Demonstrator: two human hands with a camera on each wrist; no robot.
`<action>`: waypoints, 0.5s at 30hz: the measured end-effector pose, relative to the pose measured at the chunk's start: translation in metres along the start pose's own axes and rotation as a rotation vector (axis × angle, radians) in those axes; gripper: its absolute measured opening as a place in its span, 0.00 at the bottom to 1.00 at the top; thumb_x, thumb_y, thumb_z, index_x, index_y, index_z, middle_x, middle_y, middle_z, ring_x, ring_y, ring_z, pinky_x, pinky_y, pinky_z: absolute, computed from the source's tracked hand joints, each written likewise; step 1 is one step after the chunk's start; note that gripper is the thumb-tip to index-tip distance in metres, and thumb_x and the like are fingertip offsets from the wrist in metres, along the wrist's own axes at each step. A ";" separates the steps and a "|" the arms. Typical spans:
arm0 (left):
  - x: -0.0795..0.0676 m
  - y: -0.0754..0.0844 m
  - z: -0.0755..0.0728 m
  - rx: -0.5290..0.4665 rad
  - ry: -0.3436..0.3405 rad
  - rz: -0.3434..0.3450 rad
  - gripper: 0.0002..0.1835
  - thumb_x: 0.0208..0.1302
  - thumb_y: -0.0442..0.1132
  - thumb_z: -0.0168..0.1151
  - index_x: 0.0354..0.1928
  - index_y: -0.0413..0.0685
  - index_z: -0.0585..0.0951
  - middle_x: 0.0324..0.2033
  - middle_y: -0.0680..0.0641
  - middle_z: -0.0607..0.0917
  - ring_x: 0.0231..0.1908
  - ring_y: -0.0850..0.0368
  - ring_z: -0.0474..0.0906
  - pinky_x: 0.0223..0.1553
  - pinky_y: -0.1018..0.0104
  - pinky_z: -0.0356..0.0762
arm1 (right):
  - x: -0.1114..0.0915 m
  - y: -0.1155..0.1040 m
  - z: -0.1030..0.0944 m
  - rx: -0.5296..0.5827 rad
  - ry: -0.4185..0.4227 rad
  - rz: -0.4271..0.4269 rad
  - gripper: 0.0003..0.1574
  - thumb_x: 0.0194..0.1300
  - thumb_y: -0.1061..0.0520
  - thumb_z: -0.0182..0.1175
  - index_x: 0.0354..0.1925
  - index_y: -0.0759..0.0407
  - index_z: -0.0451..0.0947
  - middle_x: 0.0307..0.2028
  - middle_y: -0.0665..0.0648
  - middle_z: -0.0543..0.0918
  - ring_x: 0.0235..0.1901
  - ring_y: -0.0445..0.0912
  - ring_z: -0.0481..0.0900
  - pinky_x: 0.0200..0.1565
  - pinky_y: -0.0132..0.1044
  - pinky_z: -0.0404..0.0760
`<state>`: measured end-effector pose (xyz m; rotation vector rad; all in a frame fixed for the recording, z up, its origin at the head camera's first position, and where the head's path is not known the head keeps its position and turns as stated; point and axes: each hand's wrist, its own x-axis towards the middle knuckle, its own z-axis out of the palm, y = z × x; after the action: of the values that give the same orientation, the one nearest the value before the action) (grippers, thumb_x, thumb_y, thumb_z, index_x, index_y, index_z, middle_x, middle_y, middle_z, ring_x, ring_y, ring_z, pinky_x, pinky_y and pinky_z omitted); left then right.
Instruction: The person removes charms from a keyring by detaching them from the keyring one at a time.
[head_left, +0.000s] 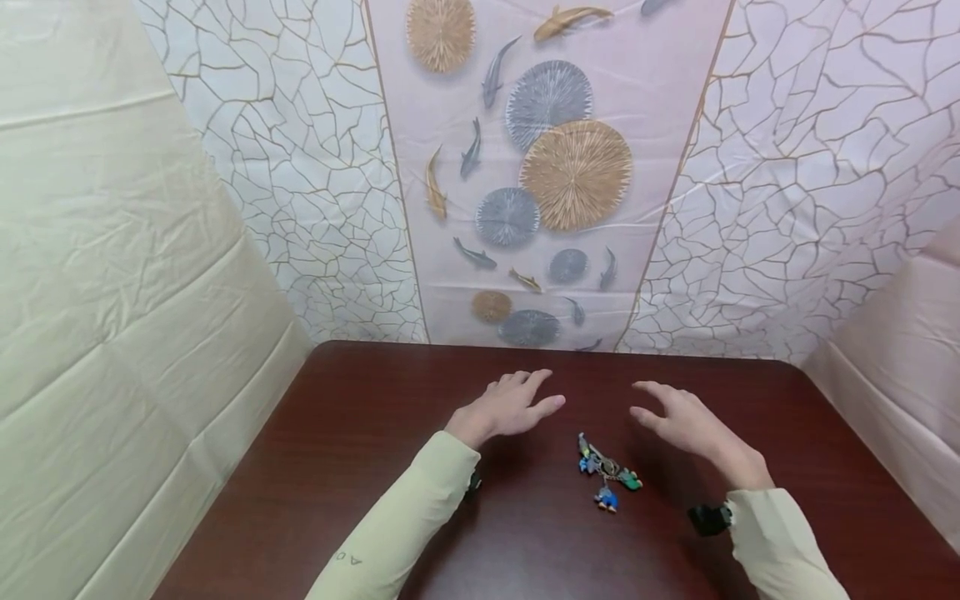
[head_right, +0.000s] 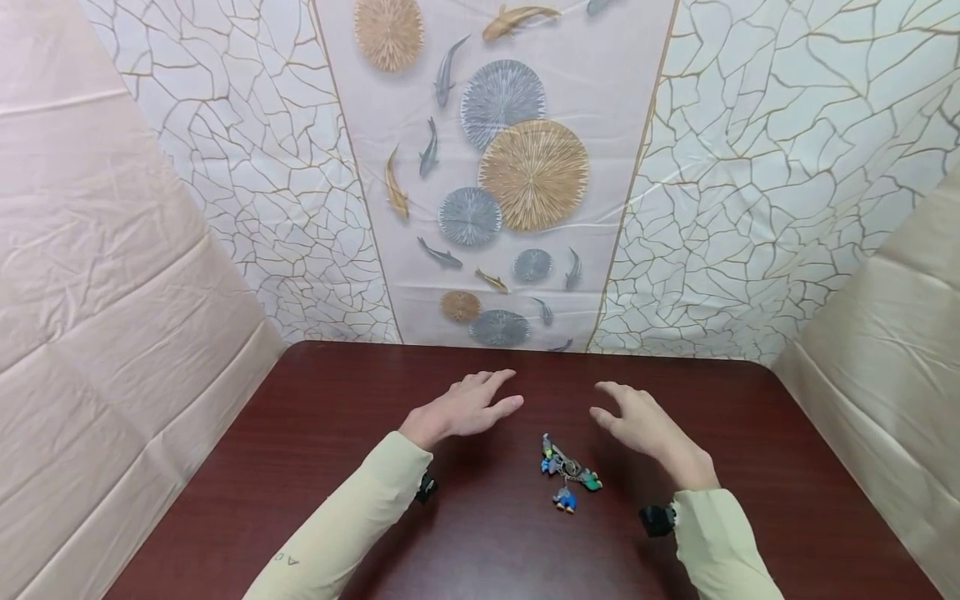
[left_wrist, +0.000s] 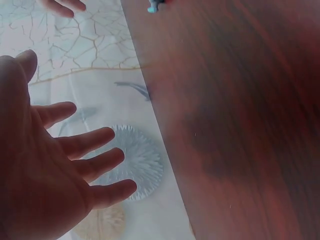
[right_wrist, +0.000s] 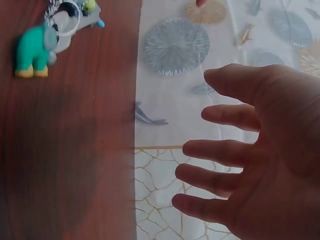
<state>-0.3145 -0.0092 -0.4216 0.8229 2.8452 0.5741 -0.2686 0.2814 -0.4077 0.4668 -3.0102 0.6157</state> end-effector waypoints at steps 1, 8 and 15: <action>-0.001 0.002 0.001 -0.005 -0.006 0.003 0.39 0.69 0.71 0.35 0.76 0.63 0.55 0.72 0.46 0.65 0.72 0.47 0.59 0.70 0.44 0.58 | 0.000 0.000 0.002 0.007 -0.005 0.009 0.35 0.70 0.43 0.56 0.66 0.63 0.68 0.62 0.70 0.75 0.61 0.68 0.72 0.56 0.64 0.72; -0.002 0.013 0.009 -0.045 -0.015 0.099 0.33 0.72 0.66 0.41 0.72 0.60 0.62 0.69 0.48 0.69 0.68 0.52 0.65 0.68 0.51 0.65 | -0.005 0.000 0.015 0.059 -0.055 0.038 0.33 0.70 0.41 0.56 0.62 0.62 0.72 0.58 0.69 0.78 0.59 0.67 0.74 0.53 0.61 0.74; -0.001 0.026 0.018 -0.038 0.015 0.217 0.22 0.74 0.55 0.49 0.63 0.56 0.73 0.59 0.51 0.78 0.59 0.60 0.74 0.62 0.65 0.72 | -0.010 -0.002 0.020 0.132 -0.153 0.082 0.30 0.68 0.43 0.59 0.58 0.63 0.75 0.52 0.65 0.82 0.52 0.59 0.79 0.49 0.57 0.79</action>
<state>-0.2973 0.0163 -0.4278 1.1342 2.7674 0.6612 -0.2576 0.2750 -0.4261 0.4156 -3.1602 0.8252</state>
